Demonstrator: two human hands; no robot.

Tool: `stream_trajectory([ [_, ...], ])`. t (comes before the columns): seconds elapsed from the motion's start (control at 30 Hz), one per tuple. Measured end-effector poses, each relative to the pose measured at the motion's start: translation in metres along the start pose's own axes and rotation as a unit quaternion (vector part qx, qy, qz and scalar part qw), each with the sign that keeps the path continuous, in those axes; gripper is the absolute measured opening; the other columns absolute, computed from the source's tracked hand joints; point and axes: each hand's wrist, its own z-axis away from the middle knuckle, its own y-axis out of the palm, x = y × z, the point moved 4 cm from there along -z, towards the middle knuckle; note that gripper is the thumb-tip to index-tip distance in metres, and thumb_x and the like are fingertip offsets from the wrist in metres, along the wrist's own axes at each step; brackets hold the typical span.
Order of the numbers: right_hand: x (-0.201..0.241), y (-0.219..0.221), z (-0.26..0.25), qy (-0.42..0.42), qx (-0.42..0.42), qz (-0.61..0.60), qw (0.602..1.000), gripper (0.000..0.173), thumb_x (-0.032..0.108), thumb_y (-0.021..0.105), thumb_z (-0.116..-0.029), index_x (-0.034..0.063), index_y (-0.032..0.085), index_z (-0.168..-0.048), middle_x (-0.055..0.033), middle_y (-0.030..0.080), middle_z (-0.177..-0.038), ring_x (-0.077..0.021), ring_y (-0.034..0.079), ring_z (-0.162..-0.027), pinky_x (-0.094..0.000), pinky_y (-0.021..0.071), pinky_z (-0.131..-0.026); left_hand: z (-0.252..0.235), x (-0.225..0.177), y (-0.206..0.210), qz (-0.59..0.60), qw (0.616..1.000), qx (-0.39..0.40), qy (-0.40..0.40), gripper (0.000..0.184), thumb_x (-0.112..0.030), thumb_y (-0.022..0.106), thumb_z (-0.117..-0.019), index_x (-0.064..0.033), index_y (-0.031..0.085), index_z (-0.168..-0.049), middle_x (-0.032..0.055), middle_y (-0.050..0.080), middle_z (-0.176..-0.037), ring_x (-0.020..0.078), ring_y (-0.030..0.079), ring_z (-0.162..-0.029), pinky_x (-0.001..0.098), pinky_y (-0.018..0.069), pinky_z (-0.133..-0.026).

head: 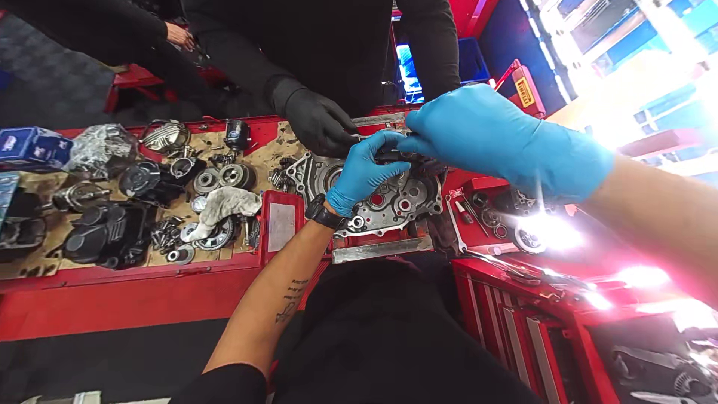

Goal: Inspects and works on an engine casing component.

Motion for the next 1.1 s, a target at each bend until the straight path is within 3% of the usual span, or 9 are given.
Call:
stream_trajectory([
  [0.07, -0.001, -0.004, 0.0, -0.022, 0.045, -0.054, 0.997, 0.022, 0.025, 0.061, -0.1025, 0.0099, 0.068, -0.116, -0.0126, 0.069, -0.099, -0.0331, 0.069, -0.092, -0.053, 0.0542, -0.076, 0.002, 0.004, 0.002, -0.018, 0.999, 0.01, -0.025, 0.049, 0.0, 0.083, -0.0795, -0.004, 0.066, -0.125, 0.0056, 0.07, -0.117, 0.0115, 0.068, -0.107, 0.03, 0.0597, -0.092],
  [0.1, -0.001, -0.003, 0.0, -0.038, 0.045, -0.065, 0.996, 0.019, 0.016, 0.061, -0.1015, 0.0115, 0.068, -0.118, -0.0112, 0.069, -0.102, -0.0311, 0.069, -0.095, -0.0515, 0.0552, -0.079, 0.004, 0.006, 0.002, -0.025, 0.999, 0.014, -0.037, 0.049, -0.002, 0.083, -0.0797, -0.0054, 0.066, -0.125, 0.0054, 0.07, -0.118, 0.0115, 0.068, -0.108, 0.0303, 0.0595, -0.092],
  [0.2, 0.003, -0.002, 0.001, -0.038, 0.021, -0.035, 0.998, 0.008, 0.007, 0.059, -0.1, 0.0073, 0.067, -0.102, -0.0125, 0.066, -0.089, -0.0334, 0.068, -0.085, -0.0512, 0.0533, -0.069, 0.007, 0.001, -0.001, -0.051, 0.998, 0.0, -0.023, 0.049, -0.001, 0.081, -0.0816, -0.005, 0.065, -0.127, 0.0057, 0.07, -0.117, 0.0112, 0.068, -0.109, 0.0299, 0.0585, -0.094],
  [0.33, 0.002, 0.001, -0.001, -0.011, -0.005, 0.025, 1.0, 0.045, 0.037, 0.044, -0.1088, 0.0048, 0.06, -0.081, -0.0146, 0.058, -0.07, -0.0382, 0.065, -0.069, -0.052, 0.0441, -0.052, 0.005, -0.021, -0.022, -0.203, 0.979, 0.031, -0.019, 0.049, -0.011, 0.081, -0.0853, -0.0077, 0.064, -0.131, 0.0043, 0.07, -0.119, 0.0109, 0.068, -0.106, 0.0311, 0.0579, -0.093],
  [0.4, -0.001, -0.002, -0.003, 0.003, 0.033, -0.006, 0.999, 0.041, 0.041, 0.049, -0.1069, 0.0074, 0.064, -0.089, -0.0134, 0.062, -0.076, -0.0369, 0.067, -0.074, -0.0545, 0.0471, -0.057, 0.003, -0.031, -0.033, -0.275, 0.959, 0.066, -0.028, 0.039, -0.017, 0.08, -0.0879, -0.0091, 0.069, -0.124, 0.0051, 0.071, -0.117, 0.0128, 0.07, -0.103, 0.0344, 0.0584, -0.093],
  [0.5, -0.006, -0.003, -0.002, -0.038, 0.061, -0.086, 0.994, 0.019, 0.022, 0.059, -0.1031, 0.0137, 0.07, -0.115, -0.0092, 0.071, -0.101, -0.03, 0.07, -0.094, -0.0551, 0.0536, -0.079, 0.0, -0.038, -0.036, -0.306, 0.949, 0.078, -0.021, 0.028, -0.016, 0.08, -0.0881, -0.0079, 0.074, -0.114, 0.0067, 0.075, -0.105, 0.0155, 0.072, -0.094, 0.0385, 0.0587, -0.088],
  [0.77, -0.007, 0.0, 0.001, -0.058, 0.026, -0.102, 0.993, 0.016, 0.013, 0.057, -0.1021, 0.012, 0.071, -0.109, -0.0087, 0.071, -0.097, -0.0287, 0.069, -0.09, -0.0539, 0.0531, -0.076, -0.002, -0.033, -0.028, -0.318, 0.942, 0.086, 0.062, 0.027, -0.015, 0.074, -0.092, -0.0028, 0.07, -0.116, 0.0118, 0.073, -0.11, 0.0218, 0.07, -0.1, 0.0408, 0.0564, -0.091],
  [0.87, -0.007, 0.001, 0.002, -0.056, 0.023, -0.103, 0.993, 0.015, 0.014, 0.056, -0.1022, 0.0115, 0.07, -0.107, -0.0094, 0.071, -0.096, -0.0294, 0.07, -0.089, -0.0544, 0.053, -0.076, -0.001, -0.028, -0.028, -0.316, 0.942, 0.102, 0.044, 0.033, -0.016, 0.073, -0.0934, -0.0029, 0.066, -0.123, 0.0107, 0.071, -0.113, 0.0188, 0.069, -0.104, 0.0373, 0.0556, -0.096],
  [1.1, -0.004, 0.002, 0.002, -0.048, 0.026, -0.099, 0.994, 0.014, 0.013, 0.057, -0.1016, 0.0118, 0.07, -0.107, -0.0092, 0.071, -0.096, -0.0293, 0.069, -0.091, -0.0534, 0.0533, -0.078, 0.001, -0.027, -0.016, -0.393, 0.911, 0.099, 0.074, 0.03, -0.006, 0.073, -0.0898, -0.0013, 0.067, -0.119, 0.0162, 0.071, -0.111, 0.0305, 0.071, -0.101, 0.0489, 0.0571, -0.09],
])
